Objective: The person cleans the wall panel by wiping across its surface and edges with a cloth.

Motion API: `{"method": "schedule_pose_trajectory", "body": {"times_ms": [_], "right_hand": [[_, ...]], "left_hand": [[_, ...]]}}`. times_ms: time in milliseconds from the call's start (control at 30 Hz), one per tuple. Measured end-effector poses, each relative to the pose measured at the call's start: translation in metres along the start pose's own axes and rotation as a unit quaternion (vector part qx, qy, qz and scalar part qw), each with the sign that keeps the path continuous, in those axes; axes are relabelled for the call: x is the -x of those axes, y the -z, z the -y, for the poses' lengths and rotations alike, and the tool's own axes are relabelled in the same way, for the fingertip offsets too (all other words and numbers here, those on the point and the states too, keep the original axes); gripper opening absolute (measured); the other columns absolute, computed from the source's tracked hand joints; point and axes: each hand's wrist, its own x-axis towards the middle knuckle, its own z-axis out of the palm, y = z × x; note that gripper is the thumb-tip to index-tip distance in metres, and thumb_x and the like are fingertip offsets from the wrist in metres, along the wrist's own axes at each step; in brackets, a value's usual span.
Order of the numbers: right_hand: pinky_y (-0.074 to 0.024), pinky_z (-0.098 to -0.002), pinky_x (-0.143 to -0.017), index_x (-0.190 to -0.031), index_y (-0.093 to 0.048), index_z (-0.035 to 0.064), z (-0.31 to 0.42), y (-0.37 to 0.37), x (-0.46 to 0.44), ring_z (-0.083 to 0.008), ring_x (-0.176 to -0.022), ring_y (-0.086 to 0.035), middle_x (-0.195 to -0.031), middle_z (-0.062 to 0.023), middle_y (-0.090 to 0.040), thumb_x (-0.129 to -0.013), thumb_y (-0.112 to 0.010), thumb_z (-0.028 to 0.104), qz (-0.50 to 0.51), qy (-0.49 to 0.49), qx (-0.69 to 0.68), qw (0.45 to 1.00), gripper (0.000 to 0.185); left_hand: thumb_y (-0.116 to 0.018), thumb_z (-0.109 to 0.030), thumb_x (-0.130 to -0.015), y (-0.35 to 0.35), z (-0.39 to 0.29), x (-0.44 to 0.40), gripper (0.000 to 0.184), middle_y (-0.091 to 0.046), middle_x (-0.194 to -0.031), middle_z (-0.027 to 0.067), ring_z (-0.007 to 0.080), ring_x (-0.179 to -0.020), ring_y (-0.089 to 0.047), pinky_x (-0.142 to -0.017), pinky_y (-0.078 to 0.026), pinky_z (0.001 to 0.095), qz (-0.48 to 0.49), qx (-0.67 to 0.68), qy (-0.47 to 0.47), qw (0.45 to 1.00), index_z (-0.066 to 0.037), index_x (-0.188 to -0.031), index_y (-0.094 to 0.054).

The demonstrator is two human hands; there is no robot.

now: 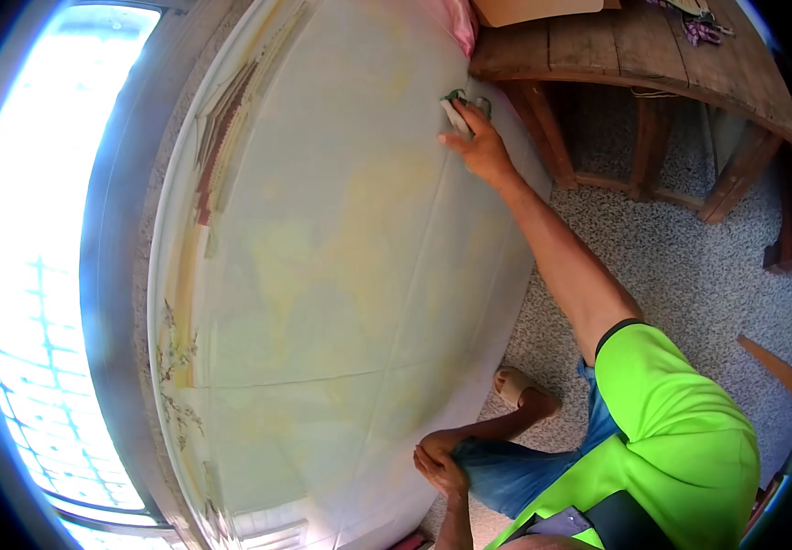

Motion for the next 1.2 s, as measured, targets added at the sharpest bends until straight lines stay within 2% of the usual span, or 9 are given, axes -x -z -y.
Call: {"method": "schedule_pose_trajectory", "body": {"times_ms": [267, 400, 533, 633, 833, 933, 1000, 1067, 1200], "right_hand": [[-0.0314, -0.0404, -0.12, -0.155, -0.043, 0.0145, -0.004, -0.008, 0.002, -0.0351, -0.151, -0.032, -0.162, -0.0216, -0.034, -0.093, -0.073, 0.034, 0.002, 0.0, 0.02, 1.0, 0.072], [-0.0287, -0.0516, -0.12, -0.155, -0.043, 0.0146, 0.059, -0.054, 0.05, -0.0446, -0.147, -0.033, -0.161, -0.0246, -0.033, -0.094, -0.07, 0.028, -0.027, 0.162, -0.004, 0.986, 0.068], [-0.0278, -0.0574, -0.119, -0.144, -0.054, 0.0167, 0.146, -0.066, 0.123, -0.0418, -0.144, -0.036, -0.159, -0.0161, -0.038, -0.086, -0.075, 0.023, 0.112, 0.376, 0.045, 0.919, 0.062], [-0.0296, -0.0579, -0.117, -0.141, -0.056, 0.0179, 0.159, -0.068, 0.152, -0.0405, -0.141, -0.039, -0.156, -0.0118, -0.042, -0.084, -0.074, 0.02, 0.189, 0.431, 0.028, 0.882, 0.059], [-0.0287, -0.0536, -0.117, -0.145, -0.05, 0.0067, 0.072, -0.057, 0.043, -0.0421, -0.137, -0.042, -0.149, -0.0195, -0.048, -0.097, -0.06, 0.017, -0.036, 0.328, 0.048, 0.943, 0.05], [-0.0162, -0.056, -0.123, -0.161, -0.029, 0.0102, 0.043, -0.048, 0.038, -0.0463, -0.151, -0.022, -0.163, -0.0251, -0.029, -0.108, -0.039, 0.048, -0.016, 0.105, 0.041, 0.993, 0.066], [-0.0143, -0.0607, -0.121, -0.161, -0.028, 0.0116, 0.061, -0.065, 0.06, -0.0497, -0.151, -0.018, -0.164, -0.0271, -0.023, -0.106, -0.042, 0.051, -0.001, 0.117, 0.051, 0.992, 0.069], [-0.0142, -0.0607, -0.121, -0.16, -0.032, 0.0148, 0.089, -0.087, 0.096, -0.0496, -0.15, -0.019, -0.164, -0.028, -0.021, -0.103, -0.051, 0.048, 0.044, 0.224, 0.011, 0.974, 0.069], [-0.0201, -0.062, -0.12, -0.147, -0.05, 0.0275, 0.158, -0.092, 0.208, -0.0408, -0.146, -0.031, -0.165, -0.009, -0.031, -0.092, -0.067, 0.038, 0.28, 0.457, 0.075, 0.841, 0.058]], "left_hand": [[-0.055, -0.039, -0.1, 0.003, -0.002, 0.0, 0.066, -0.04, -0.15, 0.0309, 0.048, -0.137, -0.041, -0.115, -0.034, 0.0518, 0.006, 0.009, -0.005, 1.0, 0.002, -0.15, -0.041], [-0.055, -0.034, -0.099, 0.004, -0.005, 0.0, 0.064, -0.039, -0.151, 0.0297, 0.0471, -0.139, -0.04, -0.116, -0.034, 0.0514, 0.019, 0.003, -0.004, 1.0, 0.0, -0.151, -0.041], [-0.054, -0.034, -0.099, 0.003, -0.006, -0.001, 0.064, -0.038, -0.152, 0.0296, 0.0471, -0.139, -0.039, -0.116, -0.033, 0.0514, 0.021, 0.011, 0.003, 1.0, -0.002, -0.152, -0.039], [-0.054, -0.035, -0.099, 0.003, -0.006, -0.002, 0.065, -0.038, -0.152, 0.0296, 0.0474, -0.139, -0.039, -0.116, -0.034, 0.0517, 0.017, -0.009, 0.015, 1.0, -0.002, -0.152, -0.039], [-0.056, -0.037, -0.098, 0.003, -0.002, 0.002, 0.064, -0.04, -0.151, 0.0289, 0.048, -0.138, -0.041, -0.116, -0.034, 0.0525, -0.009, 0.007, -0.006, 1.0, -0.004, -0.151, -0.043], [-0.056, -0.037, -0.098, 0.006, -0.004, 0.003, 0.064, -0.04, -0.151, 0.0287, 0.0479, -0.137, -0.041, -0.116, -0.034, 0.0527, -0.008, 0.002, 0.032, 0.999, -0.004, -0.151, -0.043], [-0.057, -0.036, -0.097, 0.006, -0.01, 0.002, 0.064, -0.04, -0.152, 0.0285, 0.0477, -0.137, -0.042, -0.116, -0.035, 0.0525, -0.013, 0.007, 0.013, 1.0, -0.005, -0.151, -0.043], [-0.057, -0.035, -0.096, 0.008, -0.016, 0.001, 0.063, -0.04, -0.152, 0.0277, 0.0475, -0.137, -0.042, -0.115, -0.035, 0.0524, -0.015, 0.011, 0.032, 0.999, -0.006, -0.151, -0.043], [-0.057, -0.036, -0.096, 0.007, -0.012, 0.002, 0.064, -0.041, -0.152, 0.0266, 0.0473, -0.137, -0.042, -0.115, -0.036, 0.0525, -0.007, 0.007, 0.03, 1.0, -0.008, -0.152, -0.043]]}}
